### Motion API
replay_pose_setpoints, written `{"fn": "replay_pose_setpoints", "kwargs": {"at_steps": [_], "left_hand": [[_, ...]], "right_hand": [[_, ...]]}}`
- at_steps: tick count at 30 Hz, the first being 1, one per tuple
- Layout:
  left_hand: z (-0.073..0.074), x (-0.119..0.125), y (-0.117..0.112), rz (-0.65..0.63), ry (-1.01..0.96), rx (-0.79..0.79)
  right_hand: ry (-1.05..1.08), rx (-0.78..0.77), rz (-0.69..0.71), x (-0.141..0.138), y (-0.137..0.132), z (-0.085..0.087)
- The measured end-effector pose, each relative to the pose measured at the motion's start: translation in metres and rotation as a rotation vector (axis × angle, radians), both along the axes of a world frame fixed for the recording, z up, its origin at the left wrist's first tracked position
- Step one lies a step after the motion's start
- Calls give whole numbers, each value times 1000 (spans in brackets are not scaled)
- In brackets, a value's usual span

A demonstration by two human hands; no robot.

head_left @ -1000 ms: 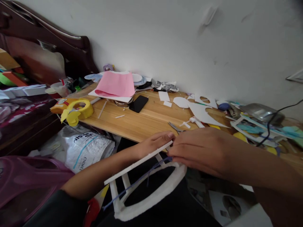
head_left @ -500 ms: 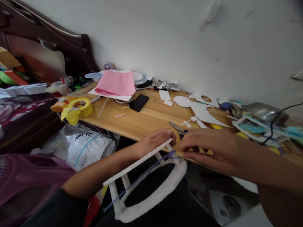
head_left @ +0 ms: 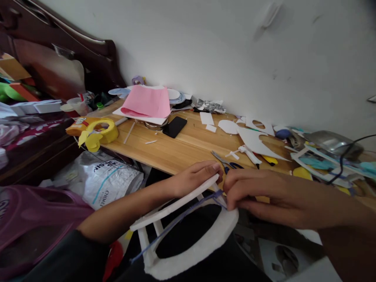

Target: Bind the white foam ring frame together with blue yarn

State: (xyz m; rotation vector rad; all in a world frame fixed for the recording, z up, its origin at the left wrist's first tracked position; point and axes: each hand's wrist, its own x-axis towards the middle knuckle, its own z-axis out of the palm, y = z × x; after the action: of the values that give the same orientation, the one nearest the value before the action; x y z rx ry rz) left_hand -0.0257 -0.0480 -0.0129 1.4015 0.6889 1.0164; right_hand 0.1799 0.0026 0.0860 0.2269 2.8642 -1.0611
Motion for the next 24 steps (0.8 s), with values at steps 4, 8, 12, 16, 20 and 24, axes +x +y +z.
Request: {"fn": "replay_pose_setpoints", "kwargs": {"at_steps": [4,8,12,16,20,24], "left_hand": [[0,0,1,2,29,45],[-6,1,2,-13,27,11],[-7,2,1,26,63,17],[-3,1,-1,49,79,11],[0,1,0,52,90,-11],[-1,2,1,59,142,2]], "right_hand": [[-48,47,-12,0,-4,12],[-48,168,-84,-4,-11,19],[-101,228,20,-9,-20,26],[-101,221,7,-17,-28,39],[-131,267,-5,-30,-33,43],[-123,368,9,-28,-42,18]]}}
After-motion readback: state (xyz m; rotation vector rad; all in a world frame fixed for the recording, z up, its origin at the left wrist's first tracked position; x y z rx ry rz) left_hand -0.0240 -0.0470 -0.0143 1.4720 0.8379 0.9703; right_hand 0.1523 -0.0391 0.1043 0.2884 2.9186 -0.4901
